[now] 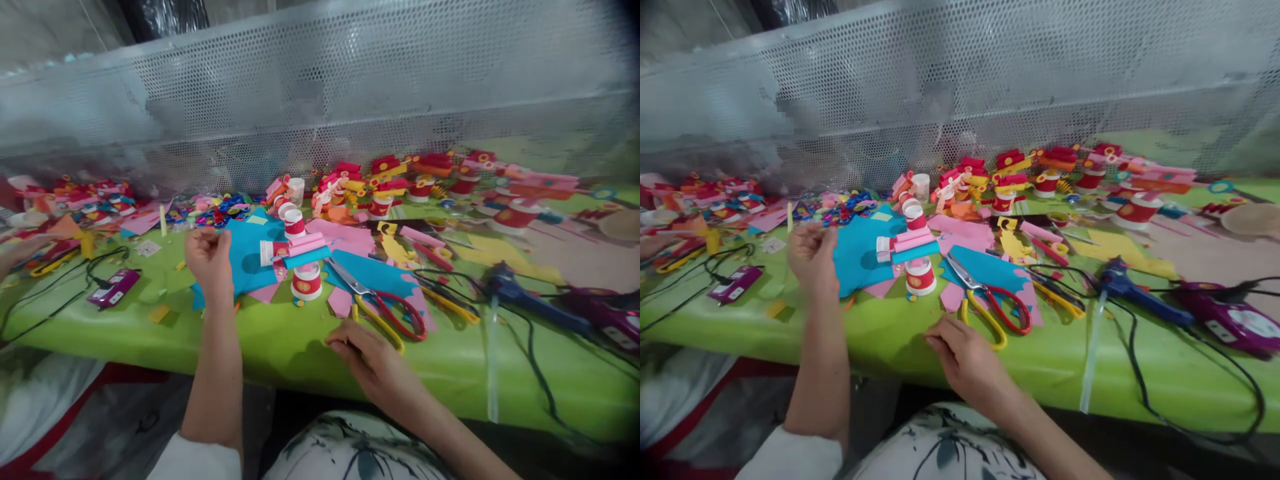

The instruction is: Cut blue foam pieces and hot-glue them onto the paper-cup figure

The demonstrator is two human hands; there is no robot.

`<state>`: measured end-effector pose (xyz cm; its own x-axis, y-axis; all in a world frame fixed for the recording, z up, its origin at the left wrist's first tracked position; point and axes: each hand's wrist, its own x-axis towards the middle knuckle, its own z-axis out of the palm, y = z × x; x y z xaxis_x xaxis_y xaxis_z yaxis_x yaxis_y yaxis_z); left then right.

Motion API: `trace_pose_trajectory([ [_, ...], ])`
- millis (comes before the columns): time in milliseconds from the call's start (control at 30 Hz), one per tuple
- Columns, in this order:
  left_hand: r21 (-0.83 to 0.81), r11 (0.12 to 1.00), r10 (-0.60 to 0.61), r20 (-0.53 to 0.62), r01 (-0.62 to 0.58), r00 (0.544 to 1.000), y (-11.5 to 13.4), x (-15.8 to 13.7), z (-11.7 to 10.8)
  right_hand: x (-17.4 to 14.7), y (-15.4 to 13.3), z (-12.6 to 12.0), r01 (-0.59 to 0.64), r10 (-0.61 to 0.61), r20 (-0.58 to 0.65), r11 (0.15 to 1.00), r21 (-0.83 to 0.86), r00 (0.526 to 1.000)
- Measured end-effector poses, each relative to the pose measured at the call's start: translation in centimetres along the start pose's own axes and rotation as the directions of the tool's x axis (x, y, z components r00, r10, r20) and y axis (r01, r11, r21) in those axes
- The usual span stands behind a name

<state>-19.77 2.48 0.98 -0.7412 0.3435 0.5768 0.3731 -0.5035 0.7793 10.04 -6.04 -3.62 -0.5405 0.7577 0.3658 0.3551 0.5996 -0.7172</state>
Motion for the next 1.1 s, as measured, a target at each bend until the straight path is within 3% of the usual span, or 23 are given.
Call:
trace_pose_trajectory([
  [167, 0.196, 0.981, -0.001, 0.047, -0.009, 0.999, 1.9, -4.3, -4.4, 0.2, 1.5, 1.9, 0.179, -0.179, -0.002, 0.982, -0.069, 0.984],
  [233, 0.360, 0.933, -0.067, 0.187, -0.005, 0.980, 2.4, -7.1, -6.0, 0.0, 1.9, 2.3, 0.204, -0.206, -0.021, 0.978, -0.051, 0.978],
  [300, 0.489, 0.856, -0.094, 0.469, -0.169, 0.878, 2.6, -9.7, -6.7, -0.2, 2.2, 2.5, 0.235, -0.237, -0.033, 0.971, -0.048, 0.971],
  [367, 0.506, 0.787, -0.075, 0.648, -0.354, 0.758, 2.4, -11.4, -6.5, -0.2, 2.4, 2.6, 0.262, -0.264, -0.044, 0.963, -0.059, 0.963],
  [467, 0.501, 0.687, -0.088, 0.777, -0.527, 0.624, 2.1, -12.5, -5.4, -0.2, 2.5, 2.7, 0.266, -0.269, -0.048, 0.962, -0.063, 0.962],
  [533, 0.521, 0.630, -0.127, 0.801, -0.576, 0.585, 2.0, -12.7, -4.5, -0.3, 2.5, 2.6, 0.268, -0.271, -0.049, 0.961, -0.065, 0.961],
  [733, 0.596, 0.503, -0.198, 0.784, -0.626, 0.588, 2.3, -13.1, -3.0, -0.6, 2.8, 2.3, 0.285, -0.286, -0.023, 0.957, -0.046, 0.958],
  [1100, 0.704, 0.549, -0.342, 0.681, -0.451, 0.647, 2.5, -12.7, -1.8, -0.3, 2.9, 2.0, 0.298, -0.298, -0.019, 0.954, -0.031, 0.954],
])
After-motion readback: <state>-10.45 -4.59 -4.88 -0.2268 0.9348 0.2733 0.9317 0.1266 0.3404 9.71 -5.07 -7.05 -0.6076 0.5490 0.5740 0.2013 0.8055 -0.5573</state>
